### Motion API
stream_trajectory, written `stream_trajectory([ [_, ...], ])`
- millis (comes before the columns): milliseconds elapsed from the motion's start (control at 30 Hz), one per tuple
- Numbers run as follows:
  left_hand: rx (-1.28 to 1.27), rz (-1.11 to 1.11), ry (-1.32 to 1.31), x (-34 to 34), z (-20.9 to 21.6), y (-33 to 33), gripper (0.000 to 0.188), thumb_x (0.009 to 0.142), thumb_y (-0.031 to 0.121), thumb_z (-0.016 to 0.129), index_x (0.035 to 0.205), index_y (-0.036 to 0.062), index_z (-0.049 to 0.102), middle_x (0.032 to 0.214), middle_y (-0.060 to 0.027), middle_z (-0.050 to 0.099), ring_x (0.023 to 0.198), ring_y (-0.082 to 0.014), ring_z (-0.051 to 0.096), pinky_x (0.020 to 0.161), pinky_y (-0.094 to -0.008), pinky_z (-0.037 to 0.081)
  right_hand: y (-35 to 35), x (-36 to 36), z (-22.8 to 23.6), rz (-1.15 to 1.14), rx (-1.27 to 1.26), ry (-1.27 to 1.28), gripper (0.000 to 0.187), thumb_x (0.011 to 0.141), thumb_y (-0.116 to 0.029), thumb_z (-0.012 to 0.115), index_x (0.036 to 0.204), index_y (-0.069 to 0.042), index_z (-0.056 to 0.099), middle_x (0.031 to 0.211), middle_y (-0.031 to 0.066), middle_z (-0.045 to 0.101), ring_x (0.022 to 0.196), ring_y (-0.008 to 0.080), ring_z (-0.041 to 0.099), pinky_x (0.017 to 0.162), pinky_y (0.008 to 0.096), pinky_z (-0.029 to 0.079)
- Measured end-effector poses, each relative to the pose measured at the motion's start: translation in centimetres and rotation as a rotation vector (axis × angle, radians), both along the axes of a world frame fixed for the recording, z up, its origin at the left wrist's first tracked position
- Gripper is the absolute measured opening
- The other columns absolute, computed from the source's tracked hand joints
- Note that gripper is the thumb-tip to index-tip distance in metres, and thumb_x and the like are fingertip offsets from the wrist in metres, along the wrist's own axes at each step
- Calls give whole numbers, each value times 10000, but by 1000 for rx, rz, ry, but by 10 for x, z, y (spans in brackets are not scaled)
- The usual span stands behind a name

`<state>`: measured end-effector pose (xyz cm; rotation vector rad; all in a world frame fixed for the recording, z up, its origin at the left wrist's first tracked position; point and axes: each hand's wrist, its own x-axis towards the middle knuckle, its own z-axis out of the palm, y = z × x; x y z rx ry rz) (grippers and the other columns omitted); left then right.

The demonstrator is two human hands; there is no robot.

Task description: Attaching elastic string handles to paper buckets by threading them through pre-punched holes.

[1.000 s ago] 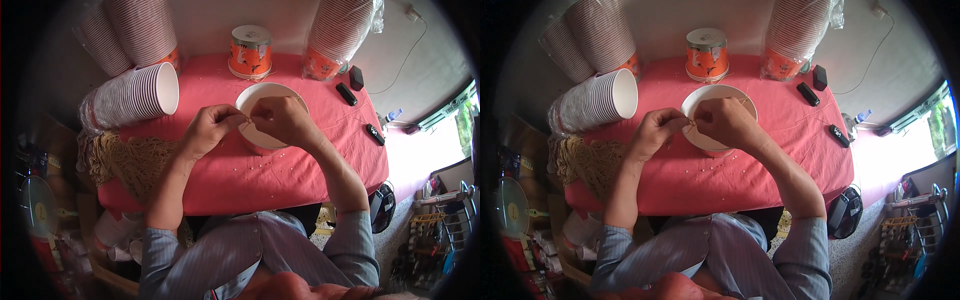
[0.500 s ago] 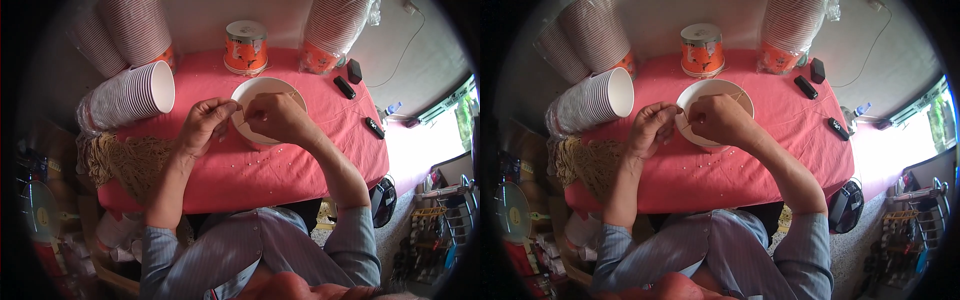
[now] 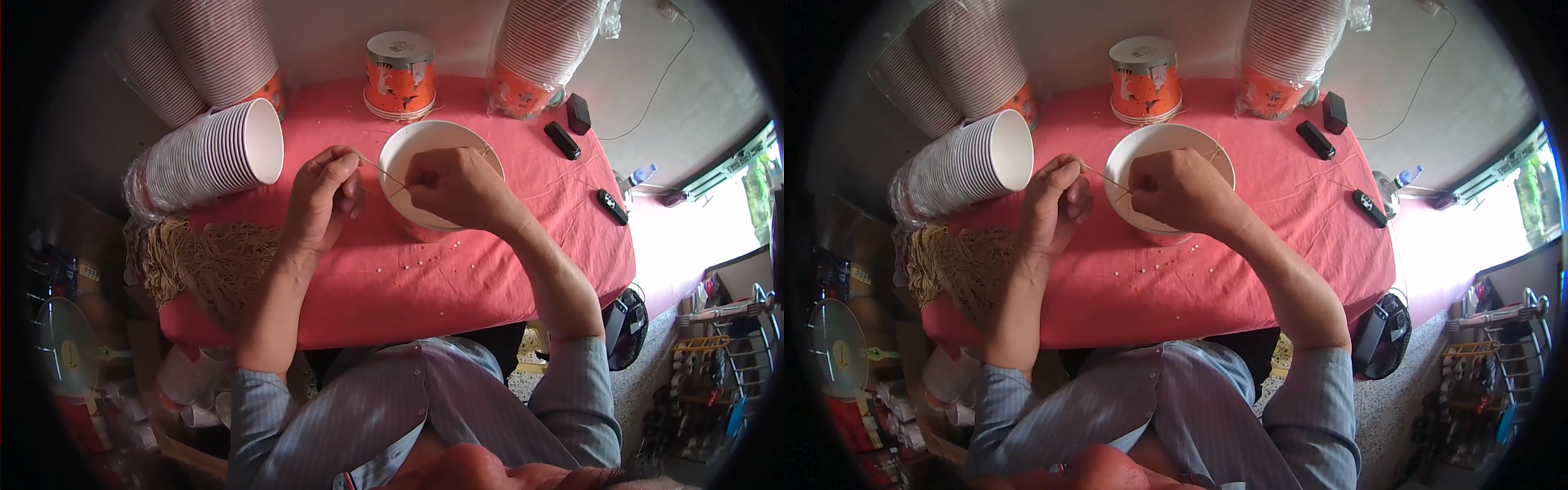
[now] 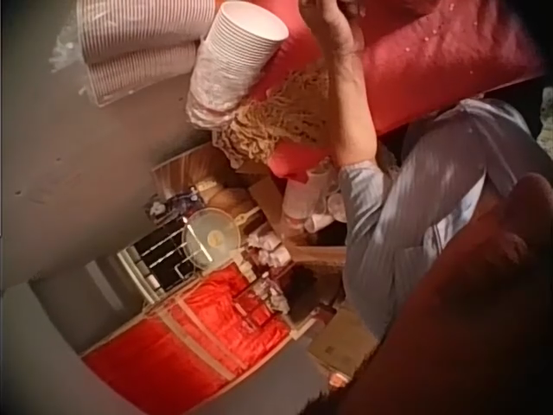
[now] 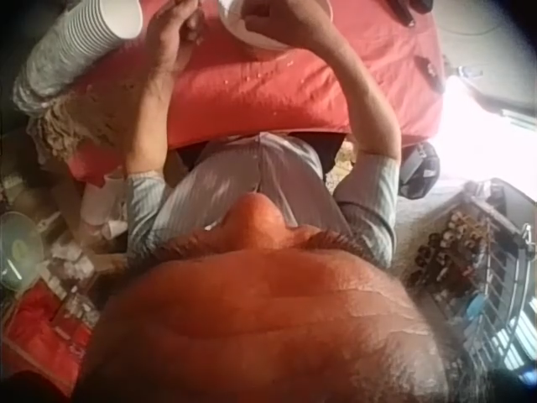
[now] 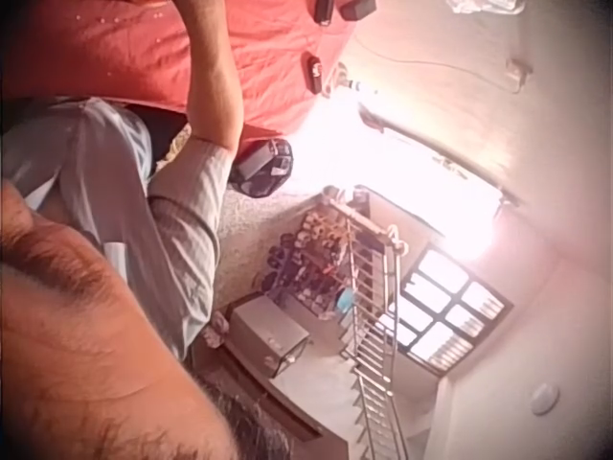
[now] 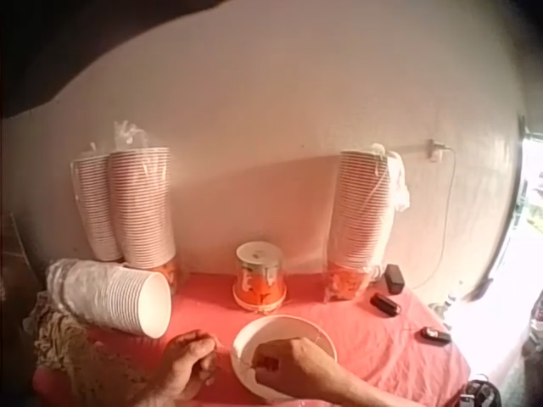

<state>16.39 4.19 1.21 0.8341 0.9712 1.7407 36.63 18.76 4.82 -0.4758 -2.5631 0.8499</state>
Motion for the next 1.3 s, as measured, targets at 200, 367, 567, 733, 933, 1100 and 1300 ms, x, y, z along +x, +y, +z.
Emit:
stream_trajectory([
  [200, 26, -1, -1, -3, -7, 5, 154, 1061, 233, 673, 1068, 79, 667, 774, 25, 562, 607, -85, 513, 543, -278, 442, 9, 7, 2, -130, -29, 59, 188, 831, -195, 729, 953, -59, 773, 842, 101, 765, 792, 217, 752, 761, 364, 591],
  [367, -38, 11, 111, -11, -6, 10, 169, 1066, 237, 656, 1043, 70, 668, 817, -5, 625, 651, -104, 582, 551, -270, 468, 32, 5, -2, -109, -40, 72, 177, 876, -139, 697, 1006, -36, 760, 863, 61, 741, 798, 178, 725, 768, 355, 587],
  [567, -50, 67, 183, -23, -11, 11, 203, 1070, 248, 636, 1027, 55, 685, 858, -19, 668, 705, -101, 619, 568, -266, 488, 41, 5, 30, -1, -338, 49, 247, 919, -75, 649, 1141, 15, 713, 830, 26, 675, 753, 110, 679, 701, 306, 571],
  [733, -49, 213, 404, -21, 1, 12, 185, 1074, 208, 651, 1079, 38, 722, 903, -27, 704, 721, -96, 632, 603, -256, 490, 46, 2, 52, 62, -320, 2, 265, 925, -64, 640, 1167, 19, 710, 815, 29, 687, 705, 107, 679, 637, 290, 562],
  [933, 33, 283, 1205, 12, 60, 31, 196, 970, 78, 750, 1150, 0, 760, 1055, -147, 774, 942, -239, 745, 793, -364, 582, 45, 4, 63, 83, -356, 60, 246, 954, -77, 655, 1176, 10, 718, 832, 33, 716, 708, 100, 689, 634, 286, 563],
  [1100, 27, 215, 1327, 36, 73, 46, 200, 970, 142, 779, 1115, 5, 792, 1077, -175, 796, 970, -322, 769, 834, -423, 605, 44, 7, 65, 78, -368, 93, 248, 965, -99, 675, 1185, 4, 729, 886, 43, 744, 718, 105, 690, 649, 284, 564],
  [1300, -1, 311, 1266, 37, 53, 46, 172, 967, 124, 784, 1086, 1, 801, 1021, -174, 794, 929, -330, 764, 834, -431, 599, 46, 7, 62, 76, -329, 154, 208, 960, -45, 678, 1153, 11, 731, 899, 48, 738, 734, 104, 680, 667, 286, 561],
])
